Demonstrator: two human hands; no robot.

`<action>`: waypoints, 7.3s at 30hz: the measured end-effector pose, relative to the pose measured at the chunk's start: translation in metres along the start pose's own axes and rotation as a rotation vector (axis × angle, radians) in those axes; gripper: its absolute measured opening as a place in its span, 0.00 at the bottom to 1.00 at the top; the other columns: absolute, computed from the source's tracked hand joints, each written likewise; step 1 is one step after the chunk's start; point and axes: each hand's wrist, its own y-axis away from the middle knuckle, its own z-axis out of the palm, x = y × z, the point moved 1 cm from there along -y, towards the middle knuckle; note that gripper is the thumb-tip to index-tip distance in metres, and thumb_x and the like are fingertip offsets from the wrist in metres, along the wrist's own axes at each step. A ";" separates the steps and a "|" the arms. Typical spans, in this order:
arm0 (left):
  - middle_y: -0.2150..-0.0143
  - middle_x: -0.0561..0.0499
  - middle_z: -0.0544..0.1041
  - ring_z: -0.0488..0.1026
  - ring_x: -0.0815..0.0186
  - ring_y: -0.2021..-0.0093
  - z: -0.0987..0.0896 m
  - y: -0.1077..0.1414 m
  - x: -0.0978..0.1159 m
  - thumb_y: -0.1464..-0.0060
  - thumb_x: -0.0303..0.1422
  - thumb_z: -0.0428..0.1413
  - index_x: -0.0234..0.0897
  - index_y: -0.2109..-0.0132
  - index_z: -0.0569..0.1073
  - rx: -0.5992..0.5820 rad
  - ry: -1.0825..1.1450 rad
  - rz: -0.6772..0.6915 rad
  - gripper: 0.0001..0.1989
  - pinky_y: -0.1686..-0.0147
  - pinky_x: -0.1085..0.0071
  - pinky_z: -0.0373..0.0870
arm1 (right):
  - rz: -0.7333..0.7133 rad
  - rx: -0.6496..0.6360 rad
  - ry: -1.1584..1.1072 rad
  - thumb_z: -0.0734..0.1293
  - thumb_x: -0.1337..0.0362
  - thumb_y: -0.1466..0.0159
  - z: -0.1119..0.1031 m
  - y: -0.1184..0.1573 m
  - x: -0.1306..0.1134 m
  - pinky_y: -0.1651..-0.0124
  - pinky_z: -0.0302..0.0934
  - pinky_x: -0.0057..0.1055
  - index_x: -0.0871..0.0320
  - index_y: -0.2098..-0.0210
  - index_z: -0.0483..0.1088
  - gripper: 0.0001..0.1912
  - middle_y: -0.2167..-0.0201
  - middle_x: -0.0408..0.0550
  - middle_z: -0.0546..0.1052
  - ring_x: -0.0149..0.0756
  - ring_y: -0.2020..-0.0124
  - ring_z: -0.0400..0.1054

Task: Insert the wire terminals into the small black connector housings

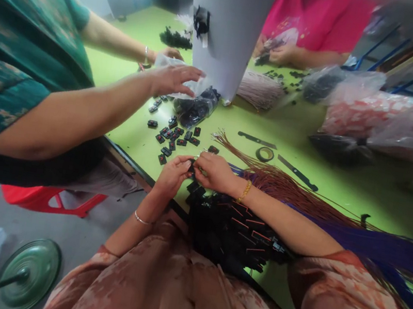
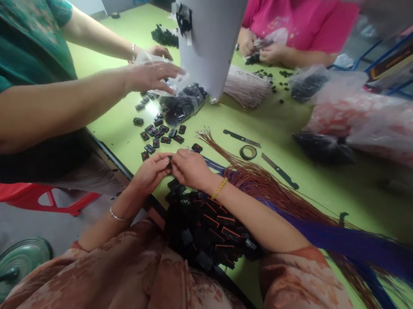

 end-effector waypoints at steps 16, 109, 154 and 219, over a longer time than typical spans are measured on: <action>0.73 0.53 0.74 0.70 0.73 0.74 -0.004 0.006 0.002 0.62 0.31 0.64 0.31 0.62 0.74 0.078 -0.145 0.088 0.16 0.72 0.76 0.67 | 0.363 -0.022 0.011 0.55 0.65 0.34 -0.005 0.005 0.018 0.63 0.52 0.29 0.61 0.64 0.70 0.13 0.66 0.50 0.74 0.34 0.66 0.64; 0.70 0.52 0.75 0.72 0.73 0.70 0.030 -0.016 -0.015 0.58 0.28 0.65 0.32 0.62 0.72 -0.028 -0.077 -0.036 0.15 0.66 0.74 0.71 | 0.671 0.016 0.143 0.64 0.64 0.41 -0.013 -0.007 0.107 0.67 0.50 0.31 0.60 0.68 0.73 0.07 0.65 0.56 0.77 0.39 0.67 0.65; 0.63 0.51 0.73 0.70 0.71 0.63 0.034 -0.026 -0.027 0.53 0.26 0.59 0.36 0.59 0.69 -0.125 0.068 -0.047 0.12 0.58 0.70 0.68 | 0.492 0.203 -0.427 0.60 0.63 0.42 -0.008 0.024 0.044 0.73 0.45 0.26 0.58 0.80 0.61 0.10 0.82 0.38 0.62 0.26 0.78 0.51; 0.65 0.50 0.72 0.68 0.67 0.66 -0.043 0.010 0.022 0.51 0.34 0.60 0.37 0.54 0.73 0.353 -0.736 0.618 0.16 0.62 0.70 0.67 | 0.325 -0.053 -0.535 0.60 0.66 0.43 0.002 0.011 0.020 0.70 0.49 0.24 0.59 0.75 0.63 0.06 0.79 0.39 0.65 0.25 0.76 0.55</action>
